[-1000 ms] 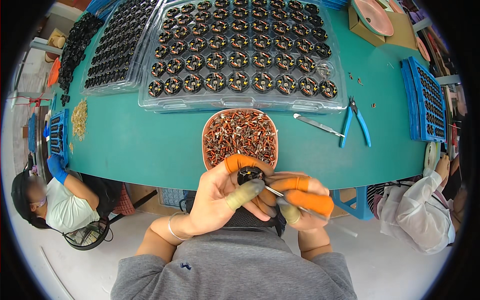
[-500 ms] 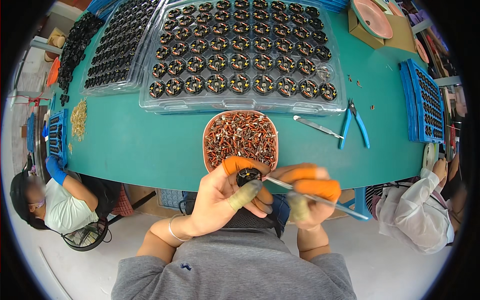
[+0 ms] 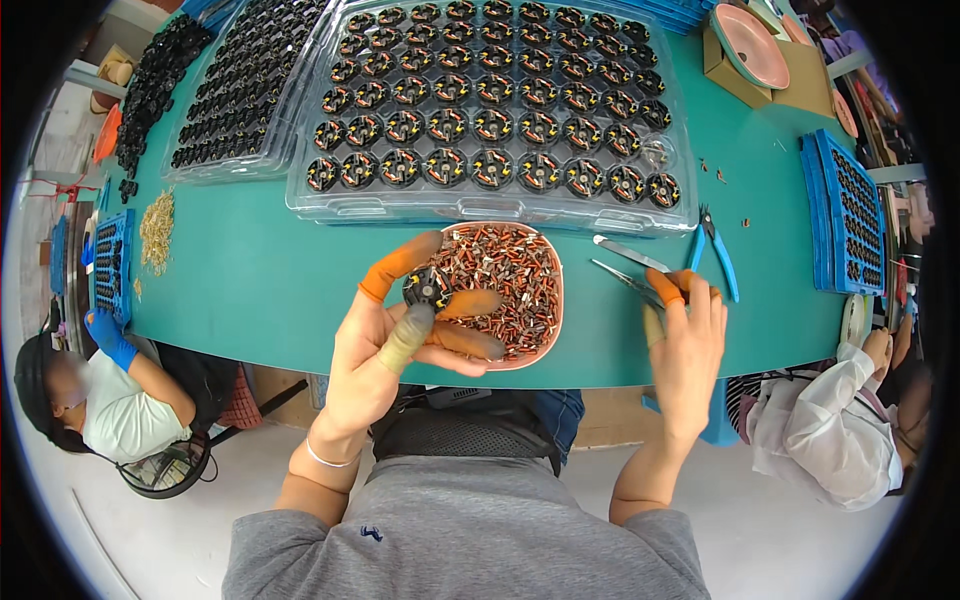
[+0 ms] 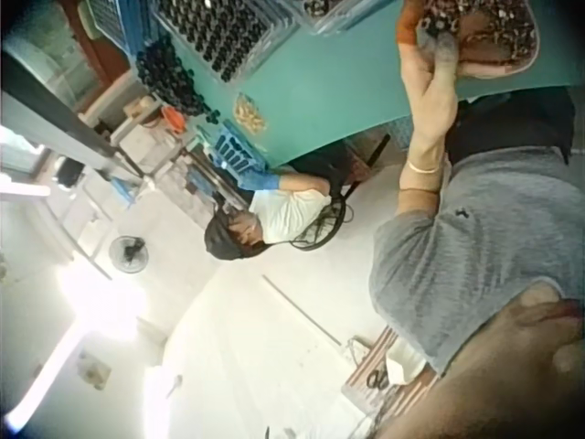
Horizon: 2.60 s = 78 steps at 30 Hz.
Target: Assembling small electronic components onto a circular base using manual tools at a production station.
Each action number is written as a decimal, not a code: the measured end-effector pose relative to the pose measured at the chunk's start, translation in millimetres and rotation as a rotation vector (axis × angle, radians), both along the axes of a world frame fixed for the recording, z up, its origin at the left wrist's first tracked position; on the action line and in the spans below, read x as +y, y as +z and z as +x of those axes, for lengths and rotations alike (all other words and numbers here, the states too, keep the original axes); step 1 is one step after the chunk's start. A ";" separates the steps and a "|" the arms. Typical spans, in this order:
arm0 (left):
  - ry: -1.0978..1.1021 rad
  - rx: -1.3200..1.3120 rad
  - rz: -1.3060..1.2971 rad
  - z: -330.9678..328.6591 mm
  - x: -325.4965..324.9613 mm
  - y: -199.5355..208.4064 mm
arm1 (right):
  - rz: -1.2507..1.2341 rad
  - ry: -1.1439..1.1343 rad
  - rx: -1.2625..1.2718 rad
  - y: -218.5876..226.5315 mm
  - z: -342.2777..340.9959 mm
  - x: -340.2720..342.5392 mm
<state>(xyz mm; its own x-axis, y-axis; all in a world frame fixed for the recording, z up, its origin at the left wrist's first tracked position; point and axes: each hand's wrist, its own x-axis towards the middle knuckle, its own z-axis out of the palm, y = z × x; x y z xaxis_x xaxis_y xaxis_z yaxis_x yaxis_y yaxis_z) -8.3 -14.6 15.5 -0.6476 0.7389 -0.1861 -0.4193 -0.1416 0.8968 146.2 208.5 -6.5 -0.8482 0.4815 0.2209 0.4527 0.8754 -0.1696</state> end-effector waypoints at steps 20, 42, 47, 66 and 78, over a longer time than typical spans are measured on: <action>-0.045 -0.154 0.036 11.1 4.0 -11.9 | -1.484 0.123 0.506 -7.8 -34.9 -56.0; -0.023 0.080 -0.105 27.4 14.9 -16.4 | -1.280 0.328 0.479 -8.3 -32.6 -56.6; 0.084 0.373 -0.164 40.2 19.5 -21.8 | -1.393 0.171 0.597 -4.0 -35.0 -66.2; 0.102 0.877 -0.313 40.1 16.4 -11.9 | -0.638 0.345 0.798 -18.3 -40.9 -77.9; -0.111 0.245 -0.036 25.6 14.6 -14.9 | -1.251 0.241 0.739 -18.1 -33.5 -64.5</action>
